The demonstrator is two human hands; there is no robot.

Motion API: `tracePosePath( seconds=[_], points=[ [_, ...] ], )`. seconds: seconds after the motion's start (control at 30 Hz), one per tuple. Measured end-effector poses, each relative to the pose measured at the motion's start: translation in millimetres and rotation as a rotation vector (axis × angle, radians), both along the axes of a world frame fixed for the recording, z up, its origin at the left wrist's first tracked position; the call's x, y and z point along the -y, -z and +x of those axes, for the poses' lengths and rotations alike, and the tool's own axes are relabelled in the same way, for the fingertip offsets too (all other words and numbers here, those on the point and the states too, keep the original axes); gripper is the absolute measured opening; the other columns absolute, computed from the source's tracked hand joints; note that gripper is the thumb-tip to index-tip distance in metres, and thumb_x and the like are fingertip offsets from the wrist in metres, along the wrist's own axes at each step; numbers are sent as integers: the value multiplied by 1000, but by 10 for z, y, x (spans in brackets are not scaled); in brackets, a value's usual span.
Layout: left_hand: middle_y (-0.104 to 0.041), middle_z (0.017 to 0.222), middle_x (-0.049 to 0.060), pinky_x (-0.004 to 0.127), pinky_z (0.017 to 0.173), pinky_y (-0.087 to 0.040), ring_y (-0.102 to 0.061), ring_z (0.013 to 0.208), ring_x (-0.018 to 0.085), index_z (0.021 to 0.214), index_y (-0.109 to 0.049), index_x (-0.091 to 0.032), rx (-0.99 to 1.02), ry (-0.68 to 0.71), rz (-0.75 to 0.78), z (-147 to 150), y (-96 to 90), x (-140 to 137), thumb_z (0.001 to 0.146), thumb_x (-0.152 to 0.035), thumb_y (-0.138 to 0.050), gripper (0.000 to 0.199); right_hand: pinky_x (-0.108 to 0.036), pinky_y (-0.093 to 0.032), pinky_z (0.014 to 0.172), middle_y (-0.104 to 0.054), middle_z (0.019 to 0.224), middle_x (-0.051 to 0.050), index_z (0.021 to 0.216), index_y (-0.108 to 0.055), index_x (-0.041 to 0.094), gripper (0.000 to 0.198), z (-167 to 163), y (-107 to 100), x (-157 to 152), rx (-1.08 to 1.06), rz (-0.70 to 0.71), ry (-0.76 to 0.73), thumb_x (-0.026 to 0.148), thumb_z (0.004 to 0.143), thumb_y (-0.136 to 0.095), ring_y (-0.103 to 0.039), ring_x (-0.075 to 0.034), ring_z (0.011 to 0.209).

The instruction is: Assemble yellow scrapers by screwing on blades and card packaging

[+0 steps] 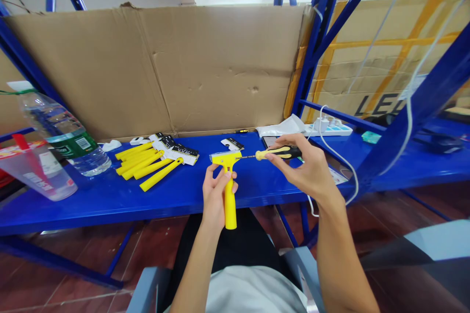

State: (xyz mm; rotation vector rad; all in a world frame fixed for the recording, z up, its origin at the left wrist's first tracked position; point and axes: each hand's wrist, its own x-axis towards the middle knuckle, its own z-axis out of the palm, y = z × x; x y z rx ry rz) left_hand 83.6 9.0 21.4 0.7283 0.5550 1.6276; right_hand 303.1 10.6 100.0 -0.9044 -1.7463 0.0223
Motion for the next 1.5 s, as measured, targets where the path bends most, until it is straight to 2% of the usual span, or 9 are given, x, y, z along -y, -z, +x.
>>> tracePosePath(
  seconds=[0.13,0.27,0.47,0.67,0.83,1.03,1.2,1.37,1.5],
  points=[
    [-73,108,4,20,59,-47,-71,83,15,116,-58,-27,-28,-9,39,-70,-2,38,79,-18,-96,53,-47,-64,108,-79,131,-7,131,-67,29,31,-39,-29,96,8,-83,-170,38,103,-77,-77,-30,123],
    [-73,105,5,20,58,-47,-71,84,16,117,-58,-26,-54,-21,69,-140,17,41,80,-20,-96,54,-46,-65,104,-82,125,-7,127,-70,27,26,-95,-23,118,-65,-95,-232,35,104,-77,-80,-29,117],
    [-73,107,6,20,58,-47,-70,85,16,118,-57,-26,-46,-22,103,-157,49,13,81,-21,-96,54,-44,-67,97,-84,115,-6,121,-73,26,23,-108,11,34,-93,-77,-205,35,101,-81,-82,-28,106],
    [-73,109,6,21,59,-47,-70,86,16,117,-58,-26,-53,6,105,-154,45,35,81,-22,-96,52,-42,-67,90,-82,108,-5,113,-72,27,19,-126,34,-48,-109,46,-123,35,100,-83,-82,-26,100],
    [-74,109,8,20,59,-47,-69,87,16,119,-58,-24,-33,-11,107,-159,51,31,82,-20,-95,52,-46,-66,106,-76,135,-9,129,-63,28,32,-155,51,-32,-144,-68,-344,34,103,-79,-79,-29,123],
    [-72,108,8,21,59,-47,-70,88,17,118,-59,-25,-32,-7,105,-163,60,21,82,-22,-95,51,-46,-69,95,-81,104,-4,119,-65,29,34,-168,109,-117,-150,16,-187,37,96,-88,-83,-28,102],
    [-72,109,7,20,59,-46,-69,87,16,116,-59,-26,-4,-26,111,-149,41,28,82,-21,-96,51,-50,-65,110,-77,133,-9,136,-58,30,41,-198,126,-130,-166,-58,-345,36,102,-80,-77,-29,126],
    [-71,108,6,20,57,-44,-68,86,16,115,-59,-26,1,-25,118,-124,26,37,81,-22,-96,51,-48,-68,98,-82,108,-4,123,-63,30,37,-217,142,-128,-182,5,-260,35,96,-88,-83,-27,104],
    [-70,109,7,20,58,-44,-68,87,16,115,-58,-26,13,-44,112,-125,20,34,81,-21,-96,51,-51,-64,109,-78,129,-8,132,-61,30,39,-229,128,-118,-162,-36,-306,37,100,-83,-78,-29,122]
  ],
)
